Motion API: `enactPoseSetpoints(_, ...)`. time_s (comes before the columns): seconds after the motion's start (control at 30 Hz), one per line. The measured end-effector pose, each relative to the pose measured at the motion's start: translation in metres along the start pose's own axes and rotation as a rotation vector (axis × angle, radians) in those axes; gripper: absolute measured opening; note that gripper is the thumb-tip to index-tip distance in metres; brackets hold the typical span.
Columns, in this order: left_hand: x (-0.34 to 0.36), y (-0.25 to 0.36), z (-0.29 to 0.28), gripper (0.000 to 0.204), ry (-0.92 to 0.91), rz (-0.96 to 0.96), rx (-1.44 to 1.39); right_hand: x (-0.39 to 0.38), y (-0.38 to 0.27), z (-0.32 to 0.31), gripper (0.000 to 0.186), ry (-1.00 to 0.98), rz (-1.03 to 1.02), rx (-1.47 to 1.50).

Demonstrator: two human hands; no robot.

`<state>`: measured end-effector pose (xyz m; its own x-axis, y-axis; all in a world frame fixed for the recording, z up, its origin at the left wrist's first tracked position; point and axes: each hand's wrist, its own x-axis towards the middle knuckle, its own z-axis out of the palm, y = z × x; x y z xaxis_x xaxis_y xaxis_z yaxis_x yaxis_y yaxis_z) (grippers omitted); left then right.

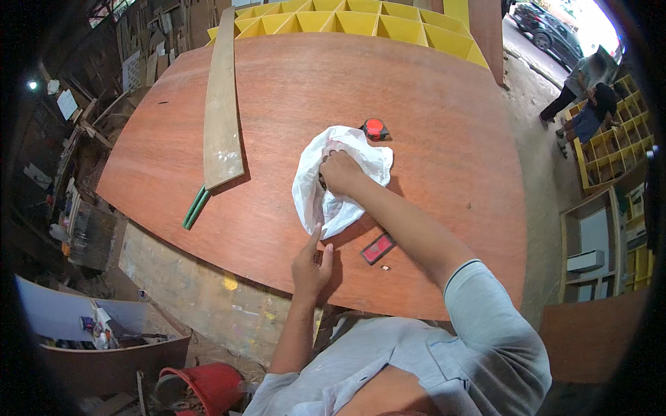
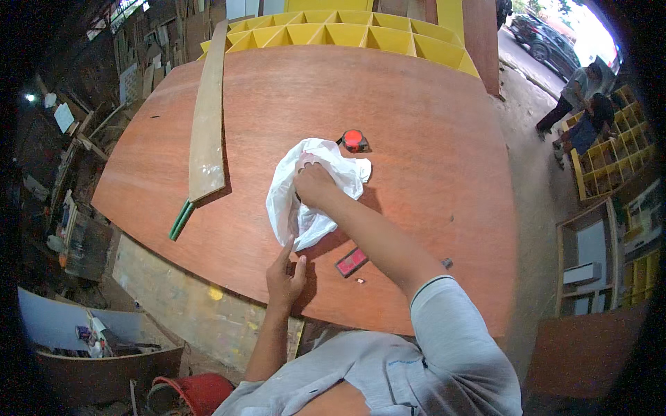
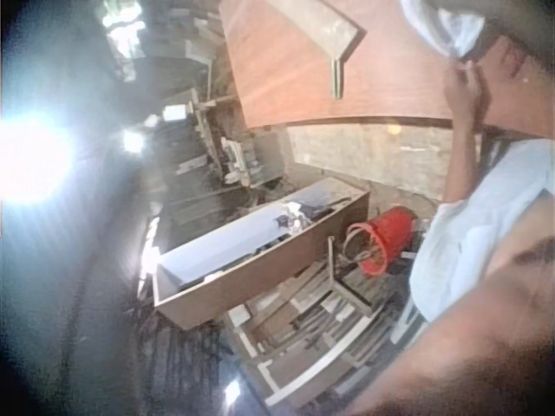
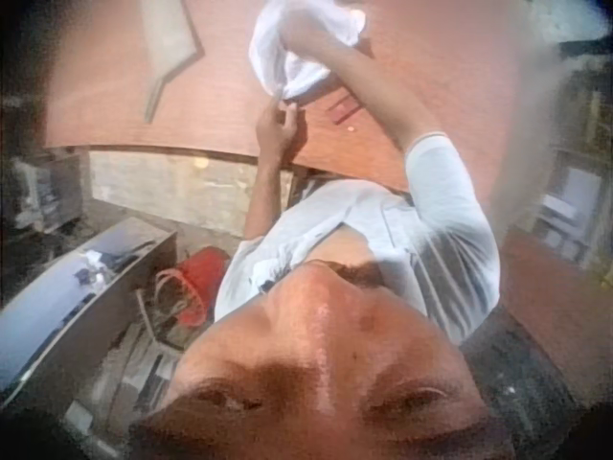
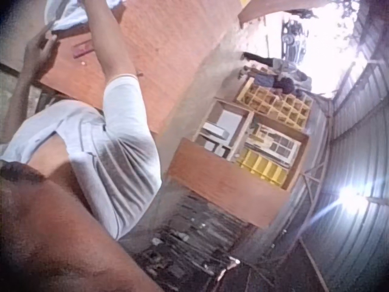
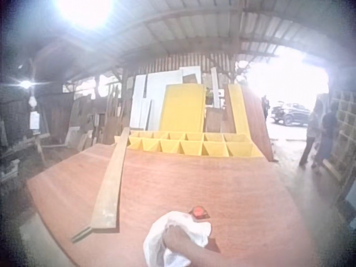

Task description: The person positions a wooden strip across a wooden board, marks along its edge with a pencil, and hammers nails into the board using a hammer.

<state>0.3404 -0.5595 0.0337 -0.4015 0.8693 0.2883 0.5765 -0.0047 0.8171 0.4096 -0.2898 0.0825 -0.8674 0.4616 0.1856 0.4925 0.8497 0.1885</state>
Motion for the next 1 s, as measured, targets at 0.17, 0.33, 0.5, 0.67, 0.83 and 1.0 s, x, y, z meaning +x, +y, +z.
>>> enactPoseSetpoints(0.17, -0.002, -0.003, -0.003, 0.061, 0.007, 0.007, 0.02, 0.009, -0.01, -0.022, 0.018, -0.314, 0.272, 0.284)
enactPoseSetpoints(0.33, 0.0, -0.004, 0.0, 0.056, 0.043, 0.045, -0.057, -0.002, -0.006, -0.019, 0.02, -0.221, 0.335, 0.361)
enactPoseSetpoints(0.5, -0.001, -0.003, -0.003, 0.054, 0.047, 0.034, -0.075, -0.005, -0.002, -0.014, 0.022, -0.26, 0.297, 0.371)
enactPoseSetpoints(0.67, -0.002, -0.01, 0.002, 0.053, 0.07, 0.074, -0.085, -0.015, 0.0, -0.017, 0.018, -0.282, 0.29, 0.312)
enactPoseSetpoints(0.83, -0.009, -0.005, -0.003, 0.053, 0.111, -0.028, -0.169, -0.029, -0.009, -0.039, 0.018, -0.33, 0.255, 0.292)
enactPoseSetpoints(1.0, -0.041, 0.011, -0.012, 0.049, 0.218, -0.052, -0.096, -0.045, -0.015, -0.033, 0.019, -0.195, 0.229, 0.302)
